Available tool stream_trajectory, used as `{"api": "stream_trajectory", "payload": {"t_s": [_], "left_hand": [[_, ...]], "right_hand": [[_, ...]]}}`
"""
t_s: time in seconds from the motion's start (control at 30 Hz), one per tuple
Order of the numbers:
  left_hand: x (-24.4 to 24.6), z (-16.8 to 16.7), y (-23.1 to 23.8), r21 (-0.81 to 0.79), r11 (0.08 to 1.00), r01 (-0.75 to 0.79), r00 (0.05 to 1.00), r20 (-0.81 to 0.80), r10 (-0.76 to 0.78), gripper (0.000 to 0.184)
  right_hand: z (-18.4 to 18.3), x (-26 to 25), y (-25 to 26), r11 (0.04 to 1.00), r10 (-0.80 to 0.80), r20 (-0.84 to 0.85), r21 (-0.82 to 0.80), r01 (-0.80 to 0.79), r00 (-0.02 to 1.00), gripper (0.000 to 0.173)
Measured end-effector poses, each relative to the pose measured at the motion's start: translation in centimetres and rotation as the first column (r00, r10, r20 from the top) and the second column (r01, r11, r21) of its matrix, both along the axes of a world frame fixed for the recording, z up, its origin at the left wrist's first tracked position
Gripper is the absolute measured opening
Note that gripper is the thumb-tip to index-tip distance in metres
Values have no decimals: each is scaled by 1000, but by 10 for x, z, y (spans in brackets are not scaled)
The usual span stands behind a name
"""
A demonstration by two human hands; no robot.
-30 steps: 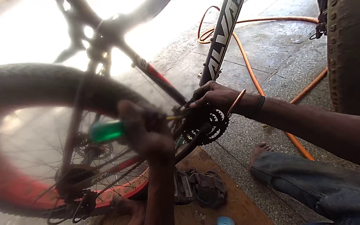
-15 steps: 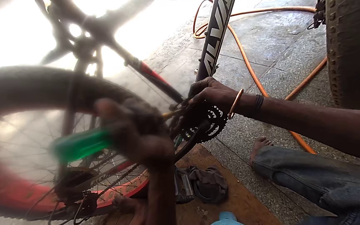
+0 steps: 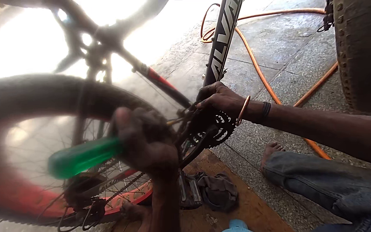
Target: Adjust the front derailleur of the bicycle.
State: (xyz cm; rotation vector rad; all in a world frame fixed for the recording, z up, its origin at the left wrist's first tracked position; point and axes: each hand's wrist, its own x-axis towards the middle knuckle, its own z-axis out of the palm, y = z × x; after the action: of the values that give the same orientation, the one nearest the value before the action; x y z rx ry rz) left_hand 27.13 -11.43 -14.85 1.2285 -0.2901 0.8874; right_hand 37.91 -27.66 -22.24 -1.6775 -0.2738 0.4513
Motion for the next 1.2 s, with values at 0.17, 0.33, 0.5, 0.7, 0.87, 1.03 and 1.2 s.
{"api": "stream_trajectory", "payload": {"t_s": [0.17,0.33,0.5,0.7,0.87,1.03,1.2], "left_hand": [[8,-15,-1,-5,1000,30,999,-36,-31,35],[-2,-19,-10,59,997,43,999,-29,-41,33],[-1,-41,-14,100,995,27,999,40,-31,31],[-24,-71,-19,320,944,-80,987,154,32,33],[-43,-90,-22,356,916,-182,977,170,128,34],[-34,-80,-17,159,974,-163,976,173,135,31],[-31,-82,-19,140,975,-173,974,169,149,33]], "right_hand": [[0,3,-1,999,50,-17,20,-49,999,6],[-3,2,-1,998,52,-22,23,-52,998,7],[-4,4,-1,999,47,12,-4,-47,999,8],[-6,6,-2,998,40,16,-45,-39,999,7],[-3,5,-2,998,39,10,-56,-38,999,6],[-7,6,-2,997,60,10,-40,-60,998,7],[-7,4,-2,998,45,29,-47,-44,999,7]]}}
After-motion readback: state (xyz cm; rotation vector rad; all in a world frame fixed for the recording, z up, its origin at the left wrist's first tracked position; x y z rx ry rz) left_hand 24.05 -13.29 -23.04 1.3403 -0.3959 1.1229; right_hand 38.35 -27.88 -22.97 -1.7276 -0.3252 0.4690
